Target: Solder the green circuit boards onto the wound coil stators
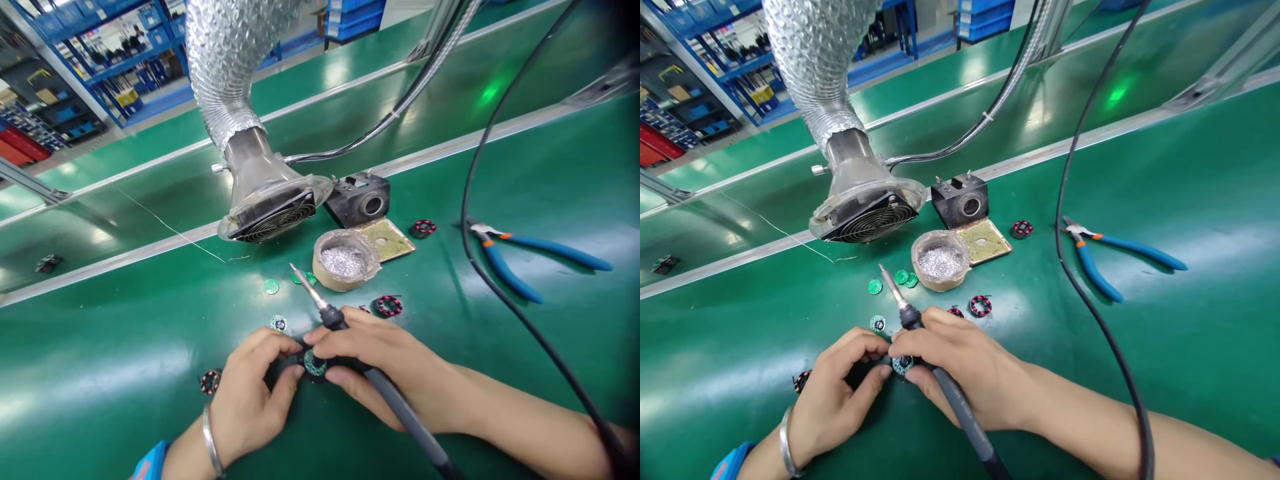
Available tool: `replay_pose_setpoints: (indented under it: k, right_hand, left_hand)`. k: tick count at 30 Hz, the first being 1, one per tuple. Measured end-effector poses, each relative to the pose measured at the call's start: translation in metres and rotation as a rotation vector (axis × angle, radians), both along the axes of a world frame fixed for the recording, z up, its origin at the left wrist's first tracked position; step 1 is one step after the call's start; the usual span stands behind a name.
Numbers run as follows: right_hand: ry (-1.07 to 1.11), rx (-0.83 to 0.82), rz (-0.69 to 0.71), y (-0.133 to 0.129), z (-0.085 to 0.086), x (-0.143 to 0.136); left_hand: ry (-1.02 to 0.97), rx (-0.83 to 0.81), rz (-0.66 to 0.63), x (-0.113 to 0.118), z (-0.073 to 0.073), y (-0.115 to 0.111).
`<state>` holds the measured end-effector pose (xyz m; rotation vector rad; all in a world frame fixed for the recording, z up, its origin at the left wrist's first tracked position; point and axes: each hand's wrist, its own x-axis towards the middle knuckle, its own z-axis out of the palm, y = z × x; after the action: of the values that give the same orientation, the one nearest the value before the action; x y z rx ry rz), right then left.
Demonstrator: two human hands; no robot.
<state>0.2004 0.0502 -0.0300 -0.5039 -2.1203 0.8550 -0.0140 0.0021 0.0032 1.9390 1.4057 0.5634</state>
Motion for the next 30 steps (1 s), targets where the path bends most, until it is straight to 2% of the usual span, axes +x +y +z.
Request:
replay_pose_setpoints:
  k: [9,16,21,27,30]
  right_hand:
    - [-0.100,0.073,-0.054,-0.0027,-0.0032,-0.0082]
    - [0.038,0.138,-0.045,-0.0044,-0.0011,-0.0084]
    - [0.013,0.204,-0.051,-0.0069,-0.0008,-0.0074]
    - [0.003,0.190,-0.041,-0.0094,0.0002,-0.0079]
    - [-0.008,0.184,-0.026,-0.0099,0.0013,-0.0084]
  left_hand:
    - [-0.111,-0.023,-0.025,-0.0004,0.0002,0.0013]
    - [-0.085,-0.124,0.043,0.0032,-0.0001,0.0037]
    - [-0.080,-0.151,0.059,0.0027,0.0004,0.0038]
    - [-0.061,-0.092,0.009,-0.0016,0.0021,0.0036]
    - [-0.031,-0.003,-0.052,-0.0026,0.0000,0.0031]
